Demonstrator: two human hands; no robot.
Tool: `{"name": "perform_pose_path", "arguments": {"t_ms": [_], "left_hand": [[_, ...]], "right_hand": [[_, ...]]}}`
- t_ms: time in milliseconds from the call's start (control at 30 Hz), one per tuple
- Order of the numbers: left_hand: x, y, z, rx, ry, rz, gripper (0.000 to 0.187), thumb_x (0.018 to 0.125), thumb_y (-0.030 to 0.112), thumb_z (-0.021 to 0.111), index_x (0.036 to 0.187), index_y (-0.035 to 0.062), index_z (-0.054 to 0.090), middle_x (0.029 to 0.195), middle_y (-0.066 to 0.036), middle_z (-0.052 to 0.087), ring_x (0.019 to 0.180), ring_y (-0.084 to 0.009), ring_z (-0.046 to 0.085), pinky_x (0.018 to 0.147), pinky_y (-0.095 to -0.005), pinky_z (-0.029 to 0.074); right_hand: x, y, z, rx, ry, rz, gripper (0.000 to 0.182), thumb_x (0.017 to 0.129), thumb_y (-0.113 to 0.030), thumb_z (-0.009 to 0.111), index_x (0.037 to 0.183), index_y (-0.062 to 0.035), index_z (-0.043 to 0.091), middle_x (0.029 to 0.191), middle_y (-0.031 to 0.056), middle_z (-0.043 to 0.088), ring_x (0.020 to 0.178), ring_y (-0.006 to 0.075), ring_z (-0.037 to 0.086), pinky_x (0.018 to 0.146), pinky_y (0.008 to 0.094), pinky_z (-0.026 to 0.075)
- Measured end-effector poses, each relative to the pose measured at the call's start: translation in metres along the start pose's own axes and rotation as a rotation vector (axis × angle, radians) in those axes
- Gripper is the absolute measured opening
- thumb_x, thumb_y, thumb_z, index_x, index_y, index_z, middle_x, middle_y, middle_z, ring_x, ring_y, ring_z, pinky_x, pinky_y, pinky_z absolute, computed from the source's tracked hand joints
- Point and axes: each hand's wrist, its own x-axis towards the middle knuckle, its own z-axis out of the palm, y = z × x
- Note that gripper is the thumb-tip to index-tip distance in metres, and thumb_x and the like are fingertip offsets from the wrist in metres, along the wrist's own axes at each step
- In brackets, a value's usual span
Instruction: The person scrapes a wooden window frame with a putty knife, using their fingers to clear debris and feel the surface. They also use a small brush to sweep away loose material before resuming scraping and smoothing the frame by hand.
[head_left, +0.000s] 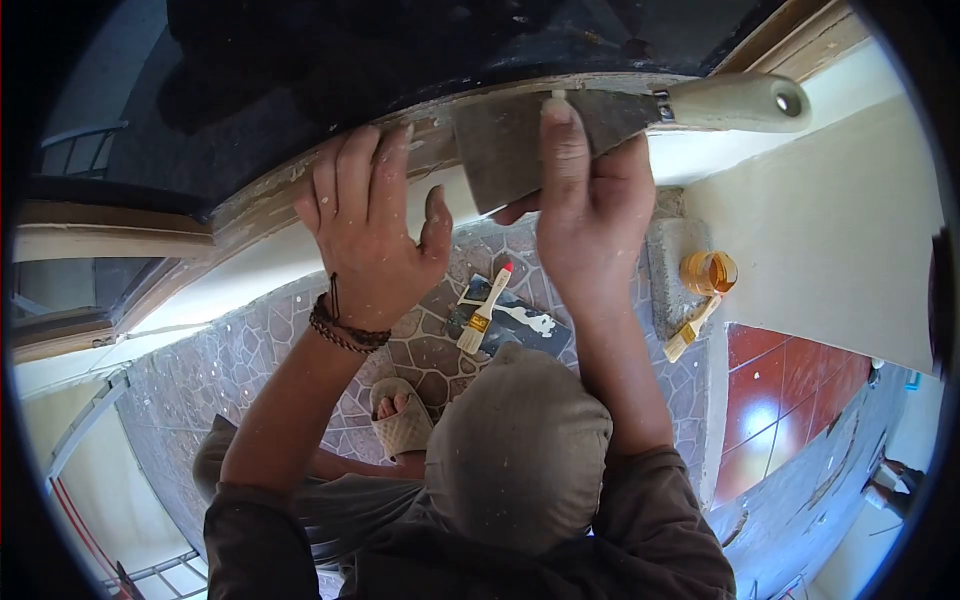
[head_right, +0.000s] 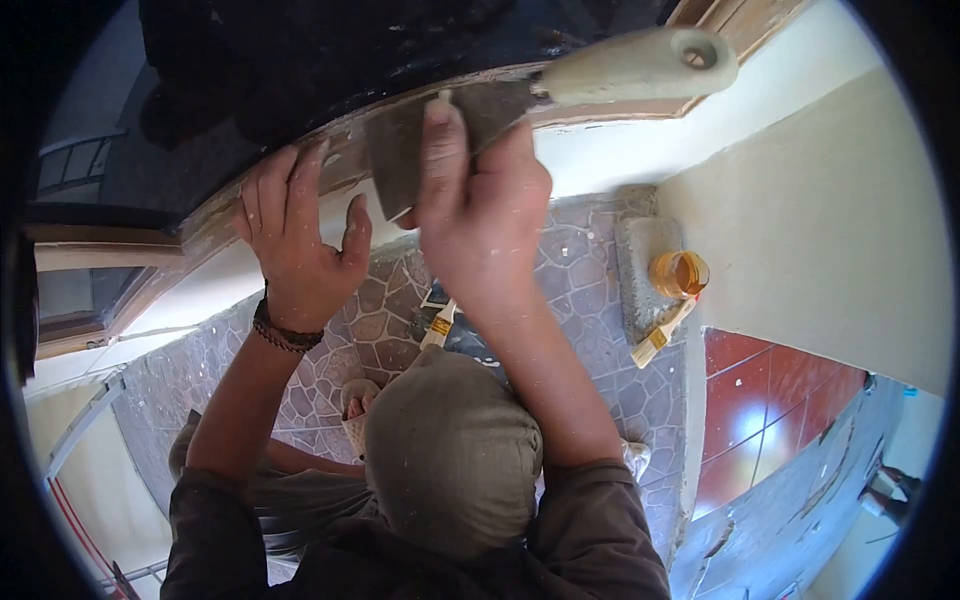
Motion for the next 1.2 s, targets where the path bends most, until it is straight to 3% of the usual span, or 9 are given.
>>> {"name": "perform_pose_path", "arguments": {"t_ms": [100, 700, 767, 800, 900, 1033, 1100, 1133, 1200], "left_hand": [[0.0, -0.001, -0.004, 0.0, -0.021, 0.007, 0.054, 0.078, 0.026, 0.066, 0.126, 0.0038, 0.056, 0.124, -0.014, 0.052, 0.114, -0.0303, 0.048, 0.094, -0.043, 0.03], [0.005, 0.003, -0.011, -0.129, -0.055, -0.034, 0.055, 0.07, 0.017, 0.067, 0.124, 0.0105, 0.058, 0.121, -0.013, 0.048, 0.115, -0.0313, 0.045, 0.092, -0.0456, 0.031], [0.007, 0.006, -0.011, -0.119, -0.036, -0.045, 0.054, 0.071, 0.018, 0.067, 0.124, 0.0098, 0.058, 0.12, -0.013, 0.049, 0.115, -0.0312, 0.045, 0.092, -0.0455, 0.031], [0.007, 0.007, -0.01, -0.121, -0.029, -0.041, 0.054, 0.071, 0.018, 0.067, 0.124, 0.0098, 0.058, 0.12, -0.013, 0.049, 0.115, -0.0312, 0.045, 0.092, -0.0455, 0.031], [0.009, 0.009, -0.008, -0.12, -0.011, -0.051, 0.054, 0.071, 0.018, 0.067, 0.123, 0.0083, 0.059, 0.119, -0.013, 0.049, 0.115, -0.0313, 0.045, 0.092, -0.0453, 0.031], [0.008, 0.01, -0.007, -0.137, -0.011, -0.051, 0.053, 0.07, 0.017, 0.066, 0.122, 0.0068, 0.059, 0.12, -0.013, 0.05, 0.115, -0.0307, 0.045, 0.093, -0.0452, 0.031], [0.006, 0.011, -0.008, -0.142, -0.007, -0.047, 0.054, 0.07, 0.016, 0.066, 0.122, 0.0066, 0.059, 0.12, -0.012, 0.05, 0.116, -0.0304, 0.045, 0.093, -0.0452, 0.03], [0.005, 0.011, -0.009, -0.146, -0.015, -0.046, 0.054, 0.07, 0.016, 0.066, 0.122, 0.0069, 0.058, 0.121, -0.012, 0.05, 0.116, -0.03, 0.045, 0.094, -0.0452, 0.03], [0.003, 0.008, -0.012, -0.143, -0.023, -0.047, 0.054, 0.07, 0.015, 0.065, 0.123, 0.0072, 0.058, 0.121, -0.012, 0.05, 0.116, -0.0295, 0.045, 0.094, -0.0453, 0.03]], "right_hand": [[0.016, 0.008, -0.021, -0.002, 0.059, 0.115, 0.023, 0.098, -0.021, 0.057, 0.1, 0.002, 0.056, 0.077, 0.0154, 0.066, 0.071, 0.022, 0.067, 0.064, 0.0344, 0.052], [0.011, 0.002, 0.0, -0.054, 0.068, -0.015, 0.016, 0.094, -0.012, 0.059, 0.103, 0.0006, 0.056, 0.074, 0.0112, 0.067, 0.067, 0.0195, 0.067, 0.063, 0.0317, 0.051], [0.012, 0.0, 0.0, -0.123, 0.037, -0.043, 0.016, 0.097, -0.014, 0.056, 0.102, 0.0009, 0.055, 0.073, 0.0097, 0.067, 0.062, 0.0171, 0.065, 0.055, 0.0298, 0.05], [0.012, -0.015, -0.001, 0.074, 0.008, 0.182, 0.016, 0.098, -0.015, 0.055, 0.102, 0.0003, 0.053, 0.071, 0.0098, 0.065, 0.055, 0.0154, 0.063, 0.043, 0.0279, 0.047], [0.011, -0.004, -0.003, 0.323, 0.047, 0.202, 0.018, 0.098, -0.017, 0.055, 0.101, 0.0006, 0.051, 0.068, 0.0099, 0.063, 0.05, 0.0137, 0.061, 0.034, 0.0259, 0.042], [0.017, 0.004, -0.015, 0.33, 0.01, 0.223, 0.02, 0.098, -0.018, 0.055, 0.1, 0.0021, 0.051, 0.073, 0.0111, 0.064, 0.052, 0.014, 0.062, 0.041, 0.0275, 0.046], [0.009, 0.016, 0.001, 0.043, -0.007, -0.04, 0.021, 0.099, -0.017, 0.054, 0.101, 0.0035, 0.053, 0.079, 0.011, 0.066, 0.056, 0.0125, 0.062, 0.048, 0.0286, 0.049], [0.005, -0.004, 0.0, 0.057, -0.043, 0.144, 0.019, 0.098, -0.016, 0.055, 0.102, 0.0024, 0.057, 0.083, 0.0098, 0.067, 0.066, 0.0121, 0.062, 0.059, 0.0286, 0.051], [0.018, 0.0, -0.007, 0.041, 0.014, 0.098, 0.018, 0.097, -0.016, 0.056, 0.102, 0.0018, 0.058, 0.083, 0.0092, 0.067, 0.07, 0.0122, 0.062, 0.063, 0.0281, 0.051]]}}
